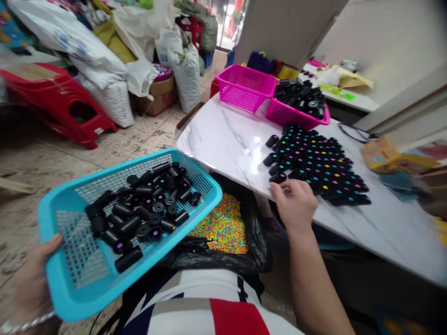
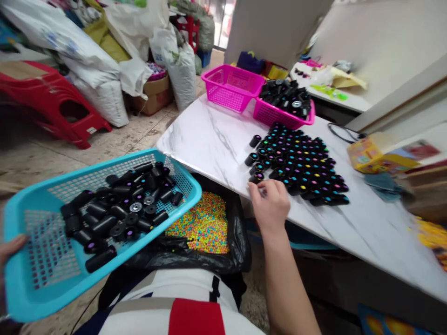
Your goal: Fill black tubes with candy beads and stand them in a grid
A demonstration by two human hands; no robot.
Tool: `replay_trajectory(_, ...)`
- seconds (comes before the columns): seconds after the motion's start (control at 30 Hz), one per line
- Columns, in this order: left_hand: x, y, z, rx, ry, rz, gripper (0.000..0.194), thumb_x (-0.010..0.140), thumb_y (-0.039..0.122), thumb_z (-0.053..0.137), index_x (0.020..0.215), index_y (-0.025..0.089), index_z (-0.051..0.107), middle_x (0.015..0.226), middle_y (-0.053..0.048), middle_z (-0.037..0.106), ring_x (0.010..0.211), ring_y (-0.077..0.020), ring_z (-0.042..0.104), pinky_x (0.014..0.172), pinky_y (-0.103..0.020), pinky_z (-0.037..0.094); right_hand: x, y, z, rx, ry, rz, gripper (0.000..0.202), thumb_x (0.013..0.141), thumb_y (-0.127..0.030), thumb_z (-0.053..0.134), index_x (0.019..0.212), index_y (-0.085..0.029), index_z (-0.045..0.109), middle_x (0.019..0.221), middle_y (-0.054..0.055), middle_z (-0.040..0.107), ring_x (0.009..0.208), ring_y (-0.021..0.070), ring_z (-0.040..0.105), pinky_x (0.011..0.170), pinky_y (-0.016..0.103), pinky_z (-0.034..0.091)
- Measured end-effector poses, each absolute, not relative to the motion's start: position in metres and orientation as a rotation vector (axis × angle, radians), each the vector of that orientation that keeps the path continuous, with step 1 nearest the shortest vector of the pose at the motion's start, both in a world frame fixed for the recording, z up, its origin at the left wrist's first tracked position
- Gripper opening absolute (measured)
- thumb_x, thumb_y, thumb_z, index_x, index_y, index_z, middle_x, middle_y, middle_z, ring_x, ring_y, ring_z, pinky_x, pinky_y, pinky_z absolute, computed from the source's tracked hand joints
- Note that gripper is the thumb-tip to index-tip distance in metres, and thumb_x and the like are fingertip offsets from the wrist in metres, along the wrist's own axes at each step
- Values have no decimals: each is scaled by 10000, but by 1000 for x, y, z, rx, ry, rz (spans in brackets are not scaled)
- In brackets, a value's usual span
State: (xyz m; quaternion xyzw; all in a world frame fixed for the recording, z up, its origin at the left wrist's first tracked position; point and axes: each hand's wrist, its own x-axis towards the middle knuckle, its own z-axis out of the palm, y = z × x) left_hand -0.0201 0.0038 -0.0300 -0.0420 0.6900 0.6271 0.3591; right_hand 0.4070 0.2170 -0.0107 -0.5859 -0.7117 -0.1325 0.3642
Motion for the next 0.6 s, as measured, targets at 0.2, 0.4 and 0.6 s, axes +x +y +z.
replay_trajectory(0.2, -6, 8, -16, 22, 1665, 1673, 463, 462, 369, 855, 868, 200, 710, 772, -26, 725, 700, -305, 683, 545, -336, 601, 346, 180, -8, -1223, -2100, -139, 87, 879, -285, 607, 823, -221, 627, 894, 70, 656, 880, 230, 591, 845, 365, 471)
replay_trajectory(0.4, -4, 1, -16, 165, 1597, 1640, 524, 538, 400, 857, 989, 189, 695, 850, -53, 725, 745, -308, 685, 696, -392, 598, 263, 205, -23, -890, -3120, 168, 180, 843, -129, 535, 930, -209, 671, 892, 81, 686, 836, 243, 620, 712, 342, 471)
replay_trajectory(0.6, -8, -1, -19, 153, 1628, 1648, 518, 529, 392, 849, 971, 176, 686, 903, -72, 727, 799, -322, 678, 717, -401, 594, 233, 220, -38, -822, -3242, 486, 232, 769, -254, 670, 990, -186, 643, 873, 77, 664, 771, 222, 638, 664, 313, 479)
